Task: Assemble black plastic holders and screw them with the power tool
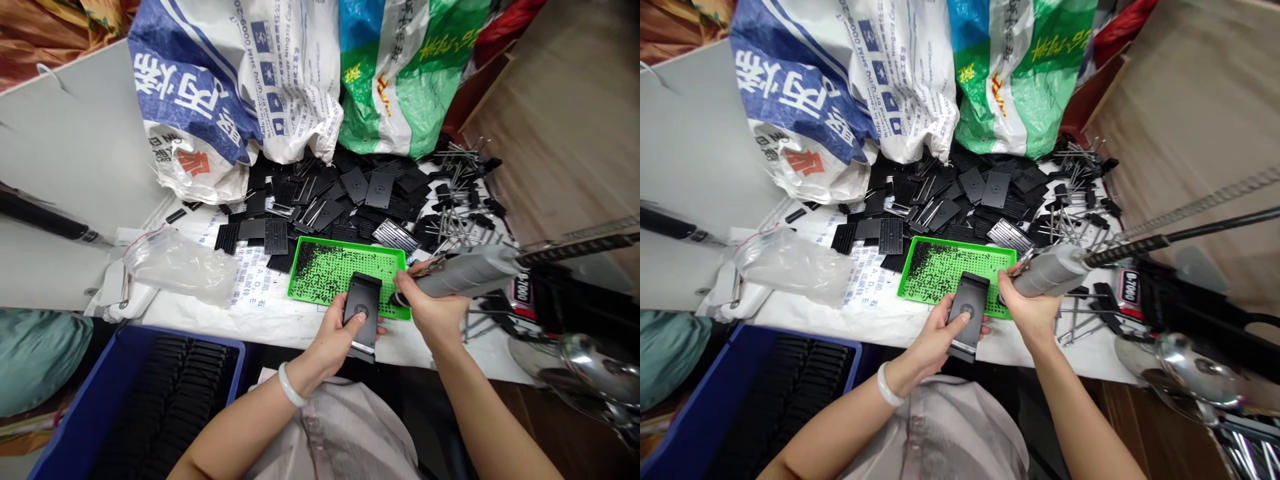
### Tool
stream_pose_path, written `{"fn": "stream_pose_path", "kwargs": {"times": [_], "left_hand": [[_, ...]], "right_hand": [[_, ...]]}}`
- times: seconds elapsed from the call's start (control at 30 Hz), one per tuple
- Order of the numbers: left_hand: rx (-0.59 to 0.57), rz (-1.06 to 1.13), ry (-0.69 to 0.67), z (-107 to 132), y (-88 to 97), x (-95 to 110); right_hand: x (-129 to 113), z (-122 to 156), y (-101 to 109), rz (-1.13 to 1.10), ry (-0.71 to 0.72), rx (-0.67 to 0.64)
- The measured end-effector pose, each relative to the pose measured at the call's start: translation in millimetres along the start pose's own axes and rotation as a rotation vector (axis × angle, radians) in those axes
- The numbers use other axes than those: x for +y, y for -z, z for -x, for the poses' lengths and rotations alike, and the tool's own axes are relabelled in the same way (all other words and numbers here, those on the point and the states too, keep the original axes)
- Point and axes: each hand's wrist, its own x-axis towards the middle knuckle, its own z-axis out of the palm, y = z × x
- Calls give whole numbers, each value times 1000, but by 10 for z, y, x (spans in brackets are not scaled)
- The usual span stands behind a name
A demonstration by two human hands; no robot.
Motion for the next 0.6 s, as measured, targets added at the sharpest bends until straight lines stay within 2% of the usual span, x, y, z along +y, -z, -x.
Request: {"fn": "stream_pose_path", "kwargs": {"times": [0.17, 0.33, 0.5, 0.6], "left_hand": [[-14, 2, -14, -12, 13, -23], [-24, 6, -9, -19, 33, -46], [-31, 21, 6, -24, 33, -62], [-46, 26, 1, -46, 23, -87]], "right_hand": [[37, 7, -19, -5, 15, 12], [36, -31, 19, 39, 93, -45], [-305, -112, -77, -193, 169, 11], [-485, -100, -265, -224, 179, -76]]}}
